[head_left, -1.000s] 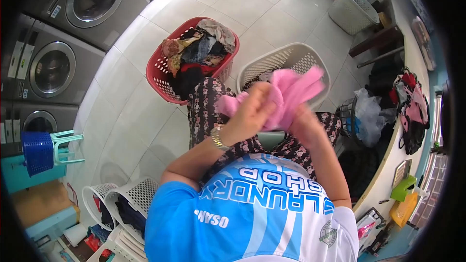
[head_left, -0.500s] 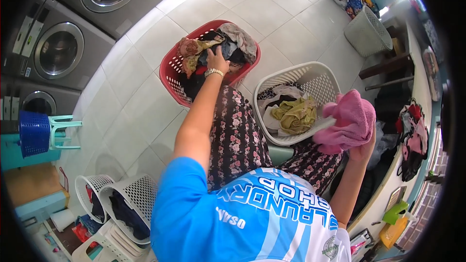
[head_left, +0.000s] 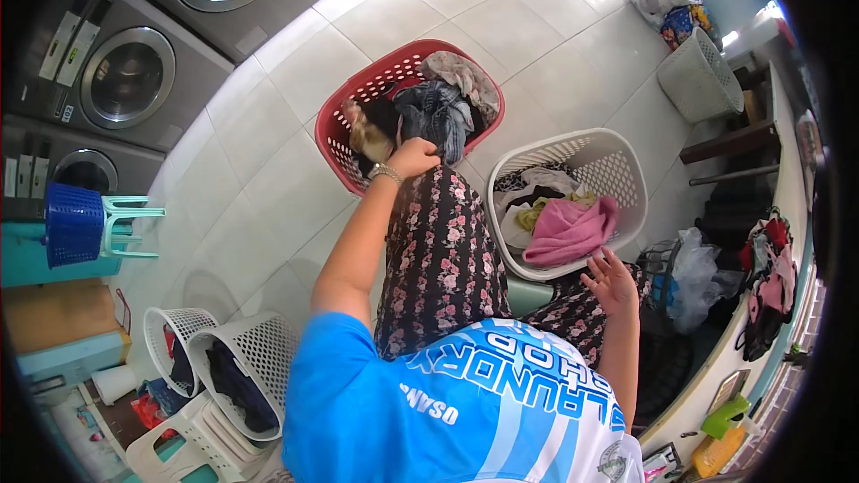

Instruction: Sorting various pieces of clothing from one laundry basket into another.

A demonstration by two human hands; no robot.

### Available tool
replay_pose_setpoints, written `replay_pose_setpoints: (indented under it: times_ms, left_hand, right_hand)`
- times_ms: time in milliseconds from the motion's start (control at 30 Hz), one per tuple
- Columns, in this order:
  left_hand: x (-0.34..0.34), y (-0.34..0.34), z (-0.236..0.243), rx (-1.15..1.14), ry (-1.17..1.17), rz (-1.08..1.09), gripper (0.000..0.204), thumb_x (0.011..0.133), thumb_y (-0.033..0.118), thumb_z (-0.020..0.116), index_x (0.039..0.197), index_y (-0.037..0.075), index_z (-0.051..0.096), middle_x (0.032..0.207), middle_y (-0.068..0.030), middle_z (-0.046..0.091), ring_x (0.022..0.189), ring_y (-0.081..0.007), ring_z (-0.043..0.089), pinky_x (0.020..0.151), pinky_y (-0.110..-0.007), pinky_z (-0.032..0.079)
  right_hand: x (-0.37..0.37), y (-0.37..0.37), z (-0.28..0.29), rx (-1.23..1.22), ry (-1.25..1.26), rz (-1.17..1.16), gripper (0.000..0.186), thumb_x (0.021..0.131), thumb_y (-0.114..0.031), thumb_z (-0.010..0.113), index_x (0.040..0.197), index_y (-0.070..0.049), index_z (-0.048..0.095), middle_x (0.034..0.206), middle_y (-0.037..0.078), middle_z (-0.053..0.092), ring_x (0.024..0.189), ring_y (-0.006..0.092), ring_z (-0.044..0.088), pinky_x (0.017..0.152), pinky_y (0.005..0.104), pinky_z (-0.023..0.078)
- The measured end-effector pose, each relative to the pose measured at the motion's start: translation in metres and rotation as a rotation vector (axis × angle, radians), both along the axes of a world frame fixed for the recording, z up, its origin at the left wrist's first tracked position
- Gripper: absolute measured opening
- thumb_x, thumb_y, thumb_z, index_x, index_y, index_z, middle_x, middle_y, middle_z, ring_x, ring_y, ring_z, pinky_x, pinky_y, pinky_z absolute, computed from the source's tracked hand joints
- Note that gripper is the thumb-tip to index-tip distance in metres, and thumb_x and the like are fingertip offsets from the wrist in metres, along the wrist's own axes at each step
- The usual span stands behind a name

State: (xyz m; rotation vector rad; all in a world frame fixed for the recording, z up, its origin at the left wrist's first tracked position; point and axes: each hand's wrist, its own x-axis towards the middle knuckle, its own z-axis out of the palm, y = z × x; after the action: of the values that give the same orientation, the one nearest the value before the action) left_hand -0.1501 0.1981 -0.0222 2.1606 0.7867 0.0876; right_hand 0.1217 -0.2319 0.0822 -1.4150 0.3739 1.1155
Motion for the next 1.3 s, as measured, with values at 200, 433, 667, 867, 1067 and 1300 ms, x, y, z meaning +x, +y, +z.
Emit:
replay_pose_setpoints:
  times_ms: [200, 433, 667, 867, 1067, 1300]
  left_hand:
    - [-0.016, 0.029, 0.023, 0.656, -0.175, 0.68, 0.043, 0.077, 0.036, 0.076, 0.107, 0.008, 0.068, 0.111, -0.0186, 0.064, 0.105, -0.0314, 0.061, 0.088, -0.04, 0.048]
    - [-0.05, 0.022, -0.121, 0.026, 0.427, 0.89, 0.054, 0.085, 0.04, 0.064, 0.119, -0.001, 0.061, 0.133, -0.0281, 0.051, 0.116, -0.0426, 0.055, 0.101, -0.046, 0.043]
    - [-0.071, 0.008, 0.013, -0.352, -0.517, 0.96, 0.048, 0.088, 0.034, 0.068, 0.112, -0.007, 0.062, 0.102, -0.0108, 0.068, 0.088, -0.0169, 0.062, 0.08, -0.033, 0.05]
    - [-0.071, -0.098, 0.189, -0.823, -0.969, 0.49, 0.036, 0.1, 0.03, 0.053, 0.12, 0.0, 0.057, 0.109, -0.0045, 0.066, 0.096, -0.0122, 0.063, 0.082, -0.028, 0.052]
    - [-0.017, -0.162, 0.208, -0.964, -0.502, -0.106, 0.026, 0.102, 0.03, 0.048, 0.093, 0.008, 0.059, 0.079, 0.0049, 0.052, 0.076, -0.0046, 0.048, 0.071, -0.022, 0.043]
    - [0.026, -0.155, 0.186, -1.084, -0.808, 0.343, 0.039, 0.1, 0.035, 0.05, 0.115, 0.002, 0.062, 0.113, -0.0095, 0.067, 0.101, -0.0204, 0.066, 0.09, -0.034, 0.052]
  right_hand:
    - [-0.008, 0.008, 0.026, 0.155, -0.039, 0.054, 0.039, 0.096, -0.026, 0.056, 0.131, -0.009, 0.05, 0.118, 0.007, 0.059, 0.108, 0.0198, 0.059, 0.089, 0.0403, 0.05]
    - [-0.012, -0.009, 0.041, 0.177, -0.175, 0.071, 0.034, 0.098, -0.023, 0.054, 0.129, -0.008, 0.051, 0.115, 0.007, 0.063, 0.106, 0.0193, 0.062, 0.085, 0.0359, 0.053]
    - [-0.016, -0.007, 0.043, 0.183, -0.174, 0.08, 0.03, 0.097, -0.021, 0.057, 0.124, -0.007, 0.055, 0.11, 0.005, 0.064, 0.1, 0.0154, 0.063, 0.083, 0.0327, 0.052]
    - [-0.048, 0.045, 0.064, 0.317, -0.275, 0.286, 0.053, 0.091, -0.029, 0.066, 0.135, -0.008, 0.046, 0.12, 0.009, 0.058, 0.108, 0.0194, 0.059, 0.088, 0.0339, 0.049]
    - [-0.088, 0.088, 0.072, 0.523, -0.066, 0.404, 0.082, 0.086, -0.027, 0.071, 0.15, -0.013, 0.022, 0.147, 0.016, 0.038, 0.128, 0.0262, 0.048, 0.098, 0.0398, 0.047]
    - [-0.038, 0.085, 0.071, 0.85, 0.089, -0.092, 0.039, 0.1, -0.025, 0.048, 0.135, -0.008, 0.046, 0.127, 0.01, 0.059, 0.11, 0.0223, 0.061, 0.091, 0.0364, 0.053]
